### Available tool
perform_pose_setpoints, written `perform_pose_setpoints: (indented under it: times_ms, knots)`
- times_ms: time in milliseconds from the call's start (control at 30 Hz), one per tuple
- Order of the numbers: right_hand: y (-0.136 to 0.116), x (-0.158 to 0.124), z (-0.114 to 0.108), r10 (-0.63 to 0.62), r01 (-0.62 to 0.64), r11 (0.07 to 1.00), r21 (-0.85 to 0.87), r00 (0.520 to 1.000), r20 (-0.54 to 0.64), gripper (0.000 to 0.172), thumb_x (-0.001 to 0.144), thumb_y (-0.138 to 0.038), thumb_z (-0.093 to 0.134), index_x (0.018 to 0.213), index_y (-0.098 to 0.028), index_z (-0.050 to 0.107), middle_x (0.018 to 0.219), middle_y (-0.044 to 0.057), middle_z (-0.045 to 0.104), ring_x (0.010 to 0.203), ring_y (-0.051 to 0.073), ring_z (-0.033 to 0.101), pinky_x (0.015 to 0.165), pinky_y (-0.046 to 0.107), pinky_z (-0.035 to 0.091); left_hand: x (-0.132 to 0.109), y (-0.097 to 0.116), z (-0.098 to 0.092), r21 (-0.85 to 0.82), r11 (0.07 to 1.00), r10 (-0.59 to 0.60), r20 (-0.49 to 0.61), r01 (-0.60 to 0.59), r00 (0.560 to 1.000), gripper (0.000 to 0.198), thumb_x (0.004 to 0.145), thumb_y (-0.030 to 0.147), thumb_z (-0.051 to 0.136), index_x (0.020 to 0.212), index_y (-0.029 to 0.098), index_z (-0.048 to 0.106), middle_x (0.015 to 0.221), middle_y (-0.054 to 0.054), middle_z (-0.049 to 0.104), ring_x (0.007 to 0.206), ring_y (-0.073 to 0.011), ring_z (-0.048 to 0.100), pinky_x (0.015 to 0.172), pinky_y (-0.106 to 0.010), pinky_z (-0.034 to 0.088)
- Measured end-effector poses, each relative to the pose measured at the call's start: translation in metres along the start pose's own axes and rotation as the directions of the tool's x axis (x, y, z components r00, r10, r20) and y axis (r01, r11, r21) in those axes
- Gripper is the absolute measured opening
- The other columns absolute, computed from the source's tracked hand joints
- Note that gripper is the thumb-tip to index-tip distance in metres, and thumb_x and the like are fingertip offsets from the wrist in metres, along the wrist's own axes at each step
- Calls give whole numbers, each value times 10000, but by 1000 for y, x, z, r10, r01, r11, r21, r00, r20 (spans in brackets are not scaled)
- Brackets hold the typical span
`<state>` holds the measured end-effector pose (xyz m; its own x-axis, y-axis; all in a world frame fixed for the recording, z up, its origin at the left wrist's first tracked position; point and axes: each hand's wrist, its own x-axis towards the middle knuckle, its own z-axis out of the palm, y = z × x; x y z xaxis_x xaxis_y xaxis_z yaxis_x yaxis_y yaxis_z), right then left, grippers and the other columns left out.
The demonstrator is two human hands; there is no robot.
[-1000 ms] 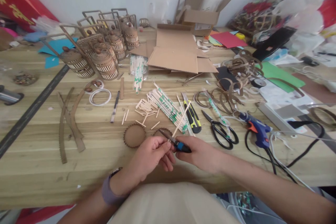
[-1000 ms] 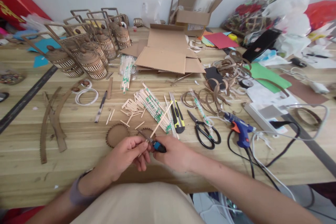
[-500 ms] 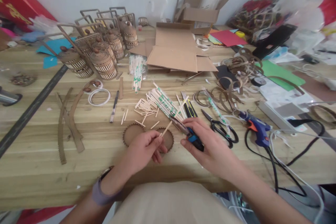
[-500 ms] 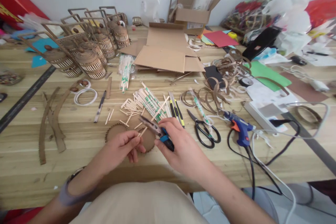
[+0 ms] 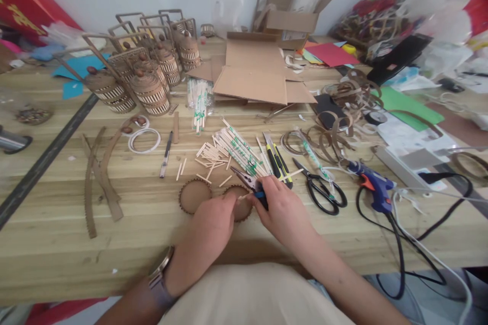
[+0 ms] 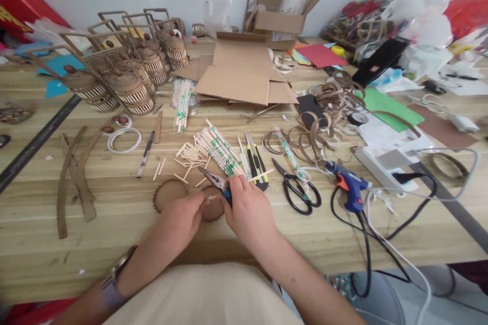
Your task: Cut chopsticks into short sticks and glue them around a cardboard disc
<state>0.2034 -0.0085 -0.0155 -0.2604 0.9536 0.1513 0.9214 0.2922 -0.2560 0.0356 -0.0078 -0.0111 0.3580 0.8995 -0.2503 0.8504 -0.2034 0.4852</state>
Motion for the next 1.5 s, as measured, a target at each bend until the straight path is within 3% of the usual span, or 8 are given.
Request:
perform_pose_setpoints:
  times_ms: [500, 633, 733, 867, 1033, 1100, 1267, 1500]
  knots:
    - [-17, 10, 0, 119, -106, 988, -113, 985, 121, 44, 881, -205, 516, 901, -166, 515, 890, 124, 624, 782, 277, 607, 619, 334, 386, 1, 7, -2, 110, 990, -90, -4, 90, 996, 320, 928, 180, 323, 885, 148, 639, 785, -175, 690, 702, -290, 672, 616, -339, 416]
    - [-19, 13, 0, 117, -104, 987, -125, 988, 100, 72, 898, -235, 504, 880, -167, 517, 888, 129, 622, 787, 280, 605, 639, 337, 385, 5, 3, 0, 46, 996, -79, -56, 81, 995, 282, 920, 203, 358, 832, 154, 621, 734, -167, 684, 651, -285, 660, 579, -335, 393]
    - [-5, 16, -8, 98, -110, 992, 68, 982, 160, 79, 884, -241, 532, 843, -187, 492, 844, 83, 612, 746, 230, 583, 618, 299, 376, 3, -7, -11, -133, 991, 16, -28, -20, 999, 262, 921, 225, 387, 774, 182, 599, 719, -113, 678, 682, -246, 649, 623, -321, 410]
    - [20, 18, -27, -79, -97, 869, 484, 940, 331, 197, 885, -345, 542, 766, -208, 465, 710, -9, 561, 633, 148, 515, 582, 246, 376, -3, -19, -29, -685, 728, 210, 270, 34, 940, 330, 924, 428, 431, 729, 193, 556, 680, -31, 658, 561, -143, 599, 565, -247, 447]
    - [19, 15, -41, -131, -62, 844, 533, 940, 316, 111, 886, -295, 521, 833, -197, 526, 783, 16, 610, 689, 151, 541, 633, 258, 412, 3, -18, -23, -884, 388, 8, 285, 260, 958, 421, 779, 588, 598, 776, 168, 560, 720, -46, 696, 594, -148, 647, 571, -250, 479]
    - [12, 14, -41, -152, -43, 852, 522, 933, 325, 41, 867, -230, 519, 882, -196, 536, 828, 32, 637, 724, 162, 568, 652, 266, 428, 8, -14, -16, -887, 354, 9, 320, 297, 947, 457, 743, 610, 629, 793, 156, 597, 754, -55, 702, 649, -164, 668, 601, -262, 491]
    - [4, 17, -39, -169, -39, 845, 533, 927, 335, 283, 793, -114, 525, 1065, -190, 504, 1016, 77, 671, 889, 203, 633, 752, 303, 467, 12, -8, -9, -879, 365, 64, 353, 307, 933, 503, 712, 649, 639, 792, 152, 644, 736, -51, 700, 661, -164, 668, 633, -272, 499]
    - [4, 20, -33, -200, -12, 812, 584, 933, 298, 315, 814, -118, 528, 1115, -210, 511, 1046, 51, 680, 928, 189, 647, 779, 285, 476, 11, -7, -8, -881, 359, 106, 367, 308, 924, 463, 734, 617, 640, 763, 156, 622, 719, -53, 704, 658, -173, 682, 625, -280, 509]
